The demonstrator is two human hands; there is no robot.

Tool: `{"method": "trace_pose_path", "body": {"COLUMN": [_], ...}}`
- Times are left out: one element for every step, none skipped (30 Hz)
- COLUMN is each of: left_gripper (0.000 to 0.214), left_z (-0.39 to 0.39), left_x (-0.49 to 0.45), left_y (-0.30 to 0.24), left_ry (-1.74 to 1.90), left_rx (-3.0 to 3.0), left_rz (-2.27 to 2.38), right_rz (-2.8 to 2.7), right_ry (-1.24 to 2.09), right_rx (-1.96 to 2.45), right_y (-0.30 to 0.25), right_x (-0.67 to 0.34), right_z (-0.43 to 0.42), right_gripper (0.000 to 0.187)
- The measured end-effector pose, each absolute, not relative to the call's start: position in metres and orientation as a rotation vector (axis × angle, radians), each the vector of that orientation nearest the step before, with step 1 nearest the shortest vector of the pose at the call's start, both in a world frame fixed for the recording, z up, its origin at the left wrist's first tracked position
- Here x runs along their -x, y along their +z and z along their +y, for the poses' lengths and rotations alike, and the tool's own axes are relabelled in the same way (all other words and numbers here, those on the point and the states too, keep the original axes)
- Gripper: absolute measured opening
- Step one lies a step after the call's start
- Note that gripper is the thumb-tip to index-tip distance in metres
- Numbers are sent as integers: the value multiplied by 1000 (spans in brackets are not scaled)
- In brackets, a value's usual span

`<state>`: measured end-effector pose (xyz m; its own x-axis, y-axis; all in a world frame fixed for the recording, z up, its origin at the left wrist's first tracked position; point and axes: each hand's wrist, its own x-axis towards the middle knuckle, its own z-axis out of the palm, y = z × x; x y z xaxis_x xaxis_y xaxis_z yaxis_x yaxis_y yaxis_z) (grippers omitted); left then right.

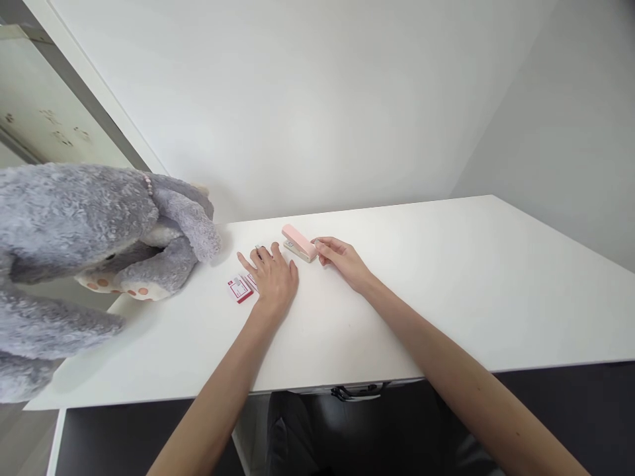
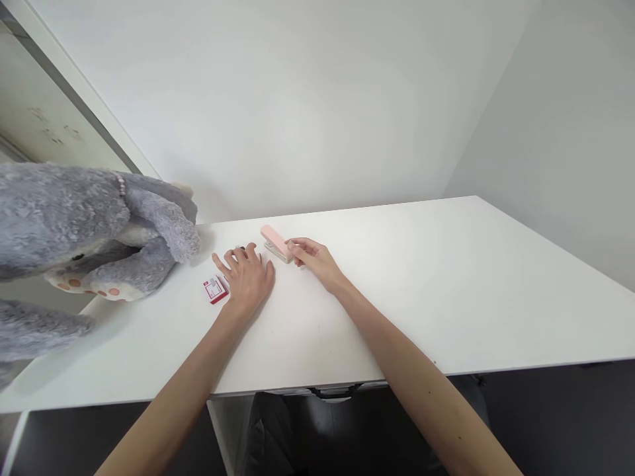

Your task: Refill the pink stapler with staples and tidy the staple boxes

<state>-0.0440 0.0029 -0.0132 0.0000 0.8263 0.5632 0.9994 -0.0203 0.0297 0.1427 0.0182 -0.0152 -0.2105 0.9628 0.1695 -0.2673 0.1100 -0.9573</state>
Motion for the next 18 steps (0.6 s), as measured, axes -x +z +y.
{"method": "trace_pose_path", "body": {"left_gripper": [48, 48, 49, 49, 48, 47, 46, 45, 44, 43, 42, 42, 41, 39, 38, 37, 36, 37], "left_z": [3, 3, 3, 3, 3, 2, 2, 2, 2, 2, 2, 2, 4, 5, 7, 8, 10, 11], "left_x": [44, 45, 45, 45, 46, 46, 46, 46, 45, 45, 45, 45, 45, 45, 44, 44, 43, 42], "left_y": [-14, -14, -14, -15, -15, -16, -16, -15, -15, -14, -12, -11, -10, -9, -8, -8, -8, -8], "left_ry": [-615, -611, -608, -607, -609, -613, -617, -617, -616, -619, -633, -664, -715, -787, -874, -965, -1053, -1130], "left_rx": [1893, 1882, 1873, 1867, 1864, 1865, 1871, 1882, 1894, 1909, 1923, 1937, 1949, 1962, 1983, 2012, 2049, 2092], "left_rz": [-1880, -1884, -1894, -1907, -1922, -1935, -1944, -1947, -1944, -1934, -1916, -1890, -1856, -1813, -1756, -1689, -1615, -1542], "right_rz": [-1243, -1242, -1241, -1237, -1231, -1225, -1219, -1213, -1205, -1197, -1188, -1178, -1165, -1150, -1133, -1117, -1103, -1090], "right_ry": [1378, 1378, 1379, 1383, 1387, 1394, 1402, 1408, 1415, 1420, 1427, 1434, 1439, 1446, 1451, 1457, 1459, 1455], "right_rx": [803, 810, 813, 810, 802, 789, 777, 765, 757, 750, 745, 743, 740, 735, 728, 720, 710, 699], "right_y": [-15, -15, -15, -16, -16, -16, -17, -17, -17, -17, -18, -18, -18, -18, -18, -17, -17, -16], "right_x": [-143, -143, -143, -143, -143, -143, -143, -143, -144, -144, -144, -144, -144, -144, -144, -144, -144, -145], "right_z": [18, 18, 19, 19, 19, 20, 20, 20, 21, 21, 21, 21, 21, 22, 22, 22, 22, 22], "right_gripper": [45, 46, 47, 47, 46, 45, 44, 42, 41, 41, 40, 40, 41, 41, 40, 40, 39, 38]}}
